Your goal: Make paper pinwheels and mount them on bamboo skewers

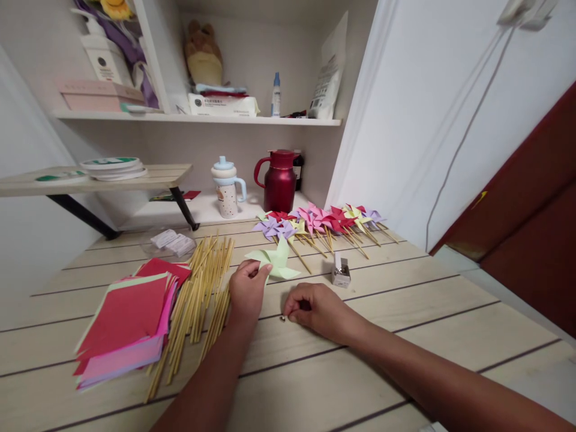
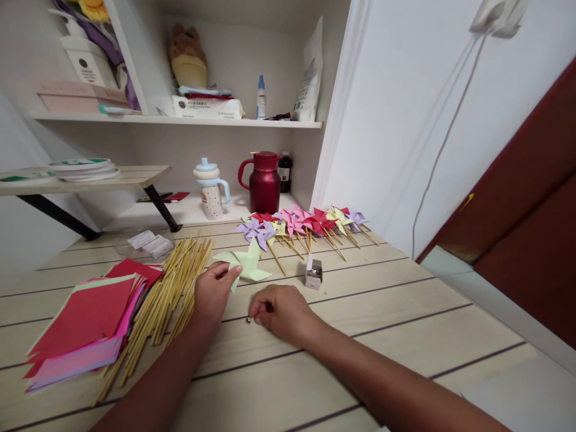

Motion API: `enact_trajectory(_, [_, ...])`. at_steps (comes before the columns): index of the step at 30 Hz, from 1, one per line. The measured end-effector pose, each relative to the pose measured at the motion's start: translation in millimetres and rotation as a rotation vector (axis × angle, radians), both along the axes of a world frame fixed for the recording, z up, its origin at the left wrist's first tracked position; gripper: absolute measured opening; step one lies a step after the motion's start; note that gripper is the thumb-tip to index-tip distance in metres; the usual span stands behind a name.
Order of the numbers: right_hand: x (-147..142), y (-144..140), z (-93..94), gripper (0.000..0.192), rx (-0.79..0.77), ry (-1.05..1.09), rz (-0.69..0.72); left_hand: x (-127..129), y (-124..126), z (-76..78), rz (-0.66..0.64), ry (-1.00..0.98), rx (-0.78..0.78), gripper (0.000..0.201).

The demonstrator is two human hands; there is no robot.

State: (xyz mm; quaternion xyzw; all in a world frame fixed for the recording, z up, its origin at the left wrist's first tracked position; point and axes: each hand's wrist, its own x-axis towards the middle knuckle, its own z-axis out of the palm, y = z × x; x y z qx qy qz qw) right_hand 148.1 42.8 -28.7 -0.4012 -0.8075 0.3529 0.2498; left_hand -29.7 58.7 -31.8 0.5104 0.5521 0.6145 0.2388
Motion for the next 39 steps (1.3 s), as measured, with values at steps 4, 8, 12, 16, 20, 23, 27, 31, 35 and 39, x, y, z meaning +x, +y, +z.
enact_trajectory(4, [-1.1, -1.6, 4.1, 0.017, -0.012, -0.021, -0.015, 0.0, 0.0, 0.7, -0.001, 0.001, -0.006, 0.023])
enact_trajectory(8, [-3.2, -3.6, 8.3, 0.013, 0.004, -0.063, -0.042, 0.4, 0.4, 0.8, -0.002, -0.001, -0.008, 0.022])
enact_trajectory(12, [-6.5, -4.7, 8.2, 0.004, 0.014, -0.044, -0.041, 0.8, 0.8, -0.5, 0.003, -0.009, 0.001, 0.025])
enact_trajectory(16, [-8.5, -5.0, 5.0, 0.011, 0.045, -0.011, -0.035, 1.2, 0.8, -0.9, 0.004, -0.021, 0.011, 0.024])
enact_trajectory(20, [-7.9, -4.8, 4.5, 0.013, 0.054, 0.022, -0.039, 1.4, 0.8, -0.8, 0.0, -0.028, 0.021, 0.024])
enact_trajectory(23, [-6.1, -4.2, 5.2, 0.015, 0.01, 0.033, -0.031, 1.4, 1.3, -2.0, 0.004, -0.031, 0.02, 0.022])
enact_trajectory(27, [-3.9, -4.0, 4.1, 0.017, -0.016, 0.055, -0.012, 1.4, 1.3, -3.0, 0.01, -0.026, 0.009, 0.022])
enact_trajectory(31, [-3.5, -3.9, 1.6, 0.016, 0.006, 0.07, -0.007, 1.7, 0.4, -1.9, 0.012, -0.022, 0.005, 0.023])
enact_trajectory(35, [-4.0, -4.3, 0.1, 0.017, 0.03, 0.062, -0.016, 2.2, 0.2, -0.9, 0.013, -0.025, 0.004, 0.022])
enact_trajectory(39, [-4.2, -5.4, 1.3, 0.019, 0.065, 0.049, -0.008, 2.4, -0.2, 0.0, 0.015, -0.026, 0.0, 0.023])
